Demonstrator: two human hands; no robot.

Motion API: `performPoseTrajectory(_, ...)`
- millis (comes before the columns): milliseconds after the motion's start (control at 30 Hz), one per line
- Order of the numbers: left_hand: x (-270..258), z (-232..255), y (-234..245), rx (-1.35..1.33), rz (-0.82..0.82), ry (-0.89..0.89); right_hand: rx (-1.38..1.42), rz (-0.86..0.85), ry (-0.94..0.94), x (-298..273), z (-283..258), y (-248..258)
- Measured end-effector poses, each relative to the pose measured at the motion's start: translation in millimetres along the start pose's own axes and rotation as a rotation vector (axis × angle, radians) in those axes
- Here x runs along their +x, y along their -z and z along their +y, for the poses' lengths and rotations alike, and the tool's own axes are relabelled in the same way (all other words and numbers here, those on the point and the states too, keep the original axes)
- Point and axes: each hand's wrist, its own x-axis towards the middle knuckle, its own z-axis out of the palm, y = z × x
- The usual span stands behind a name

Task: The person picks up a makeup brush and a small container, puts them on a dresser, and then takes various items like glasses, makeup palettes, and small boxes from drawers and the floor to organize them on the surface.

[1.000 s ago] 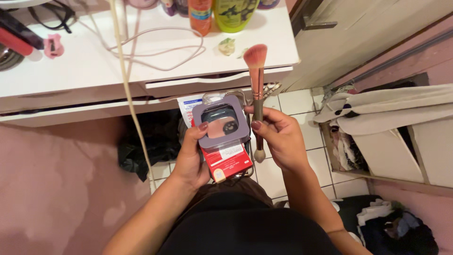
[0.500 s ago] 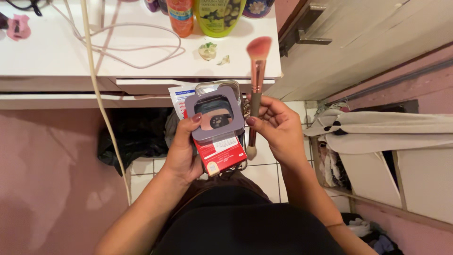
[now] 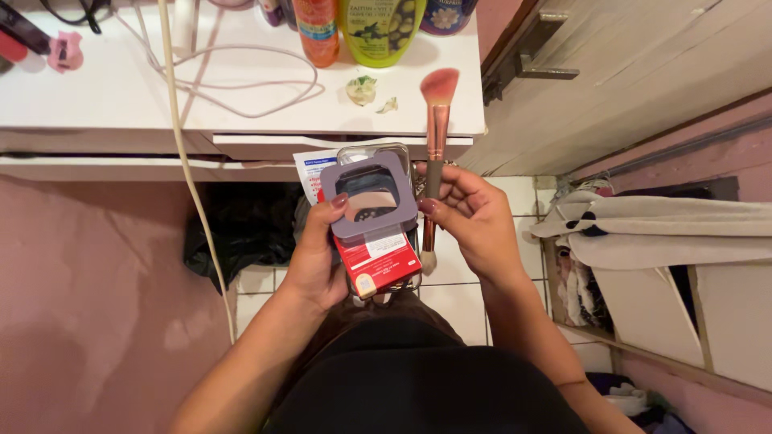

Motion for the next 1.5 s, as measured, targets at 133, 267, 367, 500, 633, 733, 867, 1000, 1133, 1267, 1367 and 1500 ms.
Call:
performPoseTrajectory(133, -2.0, 8.3, 1.9, 0.007, 0.016, -0.016, 0.041, 0.016, -0.017, 2.6, 1.3, -5.0)
performPoseTrajectory(267, -2.6, 13.2, 4.8, 0.003, -0.001, 0.017, 0.016, 0.052, -0.021, 2.4, -2.3, -9.5)
performPoseTrajectory(367, 1.4, 16.6, 4.2, 0.014, -0.015, 0.022, 0.019, 0.074, -0.021, 5.2, -4.6, -9.8)
performPoseTrajectory(500, 5.3, 17.1, 5.0, 0.015, 0.01, 0.026, 0.043, 0.08, -0.027, 7.5, -1.0, -7.6)
performPoseTrajectory(633, 11.2, 17.4, 6.5, 0.035, 0.058, 0.064, 0.036, 0.06, -0.015, 10.3, 2.8, -4.8)
performPoseTrajectory(733, 14.6, 17.0, 3.8, 0.013, 0.068, 0.066, 0.037, 0.098, -0.052, 10.0, 3.2, -3.6)
performPoseTrajectory(867, 20.1, 16.7, 2.2, -0.014, 0.024, 0.062, 0.035, 0.098, -0.05, 11.2, 1.1, -0.7)
performPoseTrajectory(1000, 24.4, 15.3, -0.5, -0.045, 0.044, 0.052, -0.011, 0.095, -0.03, 17.5, 0.2, 4.9)
performPoseTrajectory(1133, 27.3, 19.9, -9.8, -0.032, 0.06, 0.013, 0.006, 0.11, 0.026, 25.4, -9.2, 11.8)
performPoseTrajectory(1267, 25.0, 24.5, -19.8, -0.044, 0.101, 0.038, -0.026, 0.169, 0.101, 34.2, -33.2, 18.0)
performPoseTrajectory(1367, 25.5, 26.3, -25.3, -0.046, 0.12, 0.043, -0.048, 0.211, 0.161, 44.7, -54.0, 19.9)
performPoseTrajectory(1500, 26.0, 30.3, -30.8, -0.095, 0.032, 0.053, -0.066, 0.243, 0.256, 60.5, -77.8, 19.1)
